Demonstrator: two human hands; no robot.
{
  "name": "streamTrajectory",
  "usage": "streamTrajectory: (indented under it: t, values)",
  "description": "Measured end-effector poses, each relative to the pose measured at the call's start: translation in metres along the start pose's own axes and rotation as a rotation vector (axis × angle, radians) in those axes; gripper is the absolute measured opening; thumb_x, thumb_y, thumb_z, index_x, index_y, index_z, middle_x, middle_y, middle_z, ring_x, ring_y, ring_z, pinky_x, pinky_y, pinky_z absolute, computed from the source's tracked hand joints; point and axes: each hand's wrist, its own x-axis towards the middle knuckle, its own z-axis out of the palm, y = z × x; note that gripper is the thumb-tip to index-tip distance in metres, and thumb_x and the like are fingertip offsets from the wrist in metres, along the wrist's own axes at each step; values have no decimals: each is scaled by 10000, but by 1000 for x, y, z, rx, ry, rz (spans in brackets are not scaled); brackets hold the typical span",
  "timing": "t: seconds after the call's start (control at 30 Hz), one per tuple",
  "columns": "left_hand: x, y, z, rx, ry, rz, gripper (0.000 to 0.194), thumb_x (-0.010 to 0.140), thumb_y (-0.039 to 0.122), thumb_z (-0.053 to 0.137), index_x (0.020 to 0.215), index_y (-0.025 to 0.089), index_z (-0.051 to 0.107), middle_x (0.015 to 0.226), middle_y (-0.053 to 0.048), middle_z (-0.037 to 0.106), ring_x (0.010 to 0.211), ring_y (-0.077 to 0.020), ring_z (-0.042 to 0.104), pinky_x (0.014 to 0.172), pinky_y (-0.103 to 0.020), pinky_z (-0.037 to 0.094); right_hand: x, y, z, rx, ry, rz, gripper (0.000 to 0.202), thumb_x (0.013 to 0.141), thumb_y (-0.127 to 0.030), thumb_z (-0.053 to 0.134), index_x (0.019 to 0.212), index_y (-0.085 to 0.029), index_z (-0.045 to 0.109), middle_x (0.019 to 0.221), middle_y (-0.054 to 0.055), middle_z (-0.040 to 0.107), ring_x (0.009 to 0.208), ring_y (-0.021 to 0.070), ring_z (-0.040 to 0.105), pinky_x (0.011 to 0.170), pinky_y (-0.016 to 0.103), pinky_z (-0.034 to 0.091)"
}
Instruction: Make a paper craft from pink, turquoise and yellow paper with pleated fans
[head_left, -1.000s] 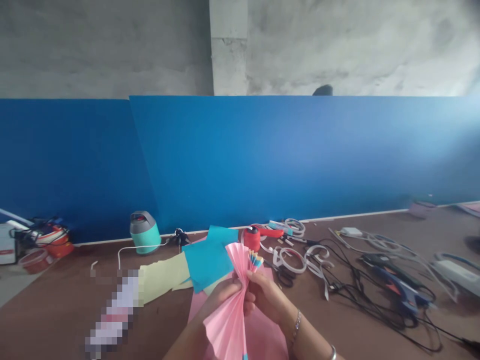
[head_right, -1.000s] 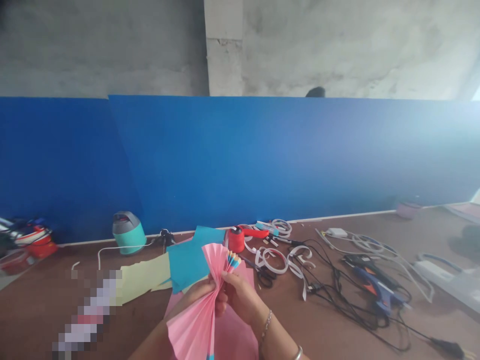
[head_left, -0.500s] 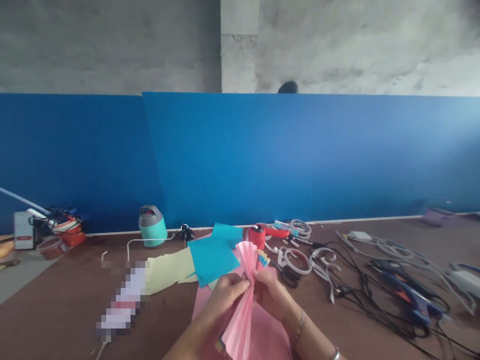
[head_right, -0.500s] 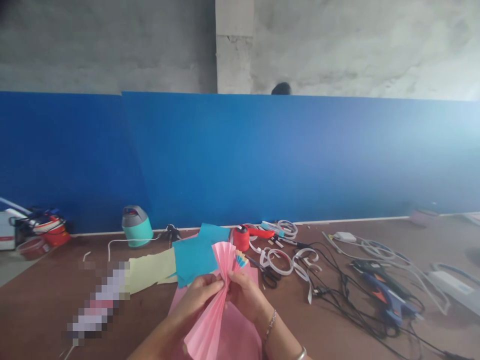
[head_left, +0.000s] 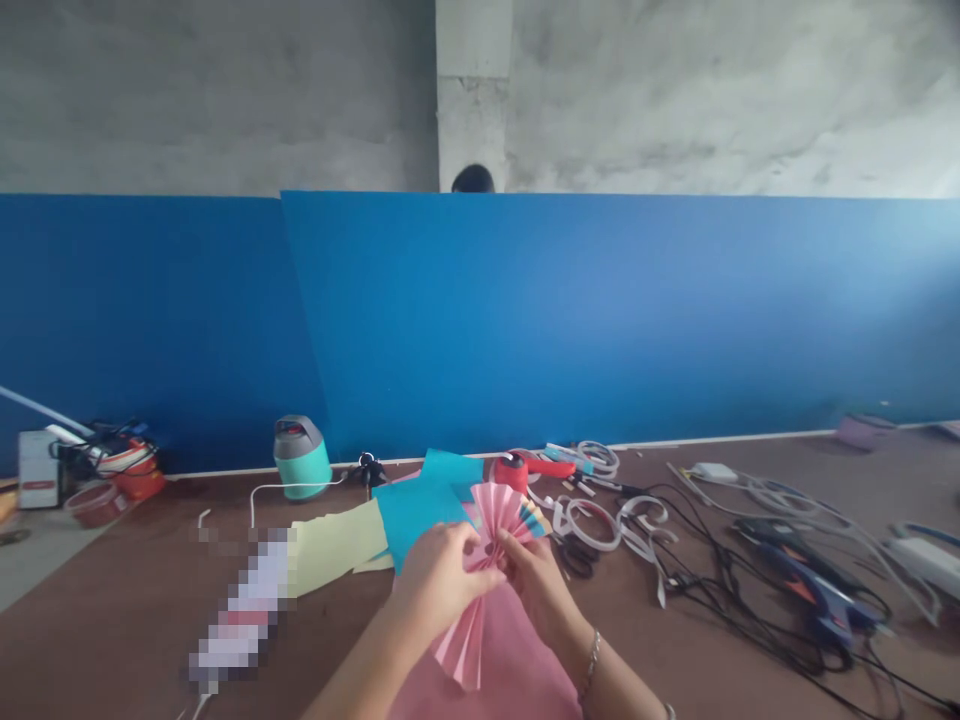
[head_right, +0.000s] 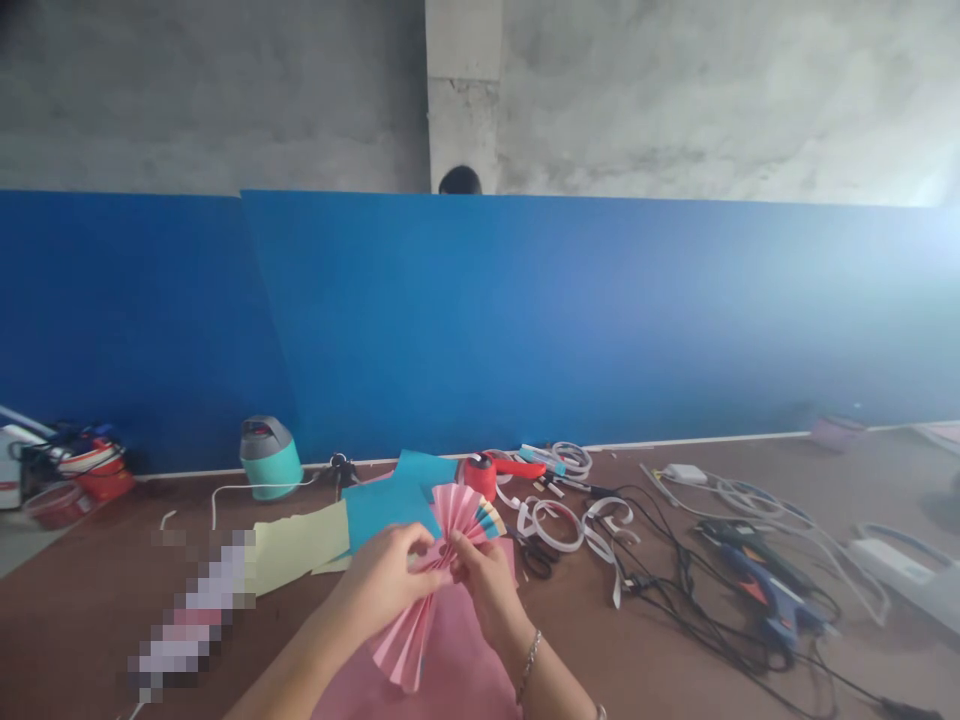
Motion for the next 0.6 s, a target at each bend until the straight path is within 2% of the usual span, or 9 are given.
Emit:
streamTrajectory:
  t: [0.1,0.13,0.27,0.37,0.47,0.6]
  values:
    - [2,3,10,106,-29,14,60,617,235,685,589,212,638,600,-28,606,694,-236,566,709,-299,340,0,0,-1,-71,29,-20,444,674,-506,716,489,-138,550,462,-9,498,467,78,421,502,231,331]
    - [4,1,12,105,-57,-1,90,646,220,644,559,205,629,556,-20,592,656,-223,566,692,-294,341,0,-1,-1,-107,50,-22,458,667,-519,715,474,-138,548,446,-4,500,453,80,423,490,232,325]
    - [15,-16,10,-183,-188,-182,89,634,237,655,597,155,659,587,-29,663,670,-221,609,657,-280,385,1,-4,-2,-192,95,3,463,637,-554,716,500,-140,563,403,4,511,401,88,432,439,228,301]
    - [19,-24,4,-348,-203,-297,185,628,302,693,685,128,667,681,-64,706,692,-229,642,670,-302,431,2,-4,-3,-138,88,45,439,632,-553,722,602,-131,605,398,-23,491,376,74,408,406,207,270]
    - [20,-26,0,-439,-182,-306,302,649,405,715,744,126,648,733,-85,712,702,-217,658,695,-314,455,1,-7,-4,-3,44,84,438,617,-546,739,700,-129,631,436,-45,487,373,58,397,392,193,267]
    - [21,-29,1,-582,-166,-289,422,606,474,764,787,111,646,753,-110,713,709,-222,664,706,-319,461,-1,-12,-5,134,-61,64,437,628,-533,743,753,-130,628,502,-41,525,369,30,381,382,176,257]
